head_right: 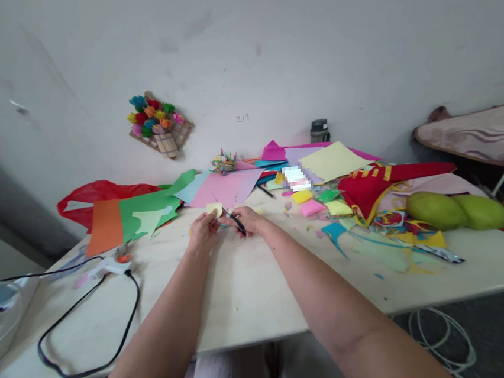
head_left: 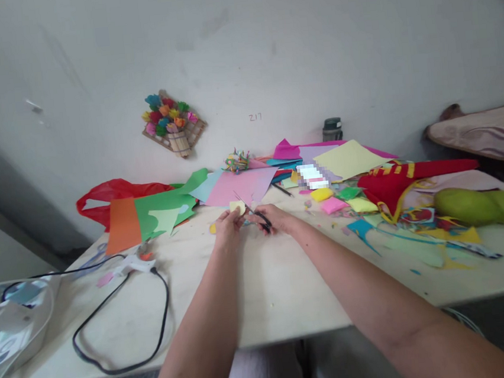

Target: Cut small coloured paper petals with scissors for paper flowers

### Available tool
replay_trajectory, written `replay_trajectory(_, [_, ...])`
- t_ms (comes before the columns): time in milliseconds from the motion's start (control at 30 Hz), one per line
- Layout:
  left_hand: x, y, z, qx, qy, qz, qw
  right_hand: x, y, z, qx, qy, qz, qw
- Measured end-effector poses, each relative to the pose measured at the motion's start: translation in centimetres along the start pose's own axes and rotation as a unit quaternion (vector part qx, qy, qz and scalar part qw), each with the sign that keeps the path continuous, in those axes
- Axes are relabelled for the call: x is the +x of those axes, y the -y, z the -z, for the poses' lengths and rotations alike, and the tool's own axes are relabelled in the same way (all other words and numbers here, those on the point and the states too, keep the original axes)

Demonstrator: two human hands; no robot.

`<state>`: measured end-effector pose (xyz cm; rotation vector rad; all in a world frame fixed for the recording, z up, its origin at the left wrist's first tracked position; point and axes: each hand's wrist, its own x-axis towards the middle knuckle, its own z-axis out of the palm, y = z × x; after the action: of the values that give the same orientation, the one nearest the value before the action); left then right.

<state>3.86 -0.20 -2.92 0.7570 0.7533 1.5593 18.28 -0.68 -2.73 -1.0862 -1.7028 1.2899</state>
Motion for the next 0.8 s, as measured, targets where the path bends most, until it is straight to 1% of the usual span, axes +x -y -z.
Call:
replay_trajectory(367, [0.07,0.08,0.10,-0.005,0.008,-0.003,1.000,-0.16,0.24,-0.06,0.003,-0.003,0.002,1.000])
replay_trajectory(533, [-0.03,-0.10,-0.06,-0.001,0.000,0.005,1.000,-0.02,0.18,-0.11,0.001,-0.010,-0.002,1.000])
replay_trajectory(800, [0.34,0.18,0.40,-0.006,0.015,0.002,1.000,0.14,-0.08,-0.14,-0.003,-0.017,0.004,1.000])
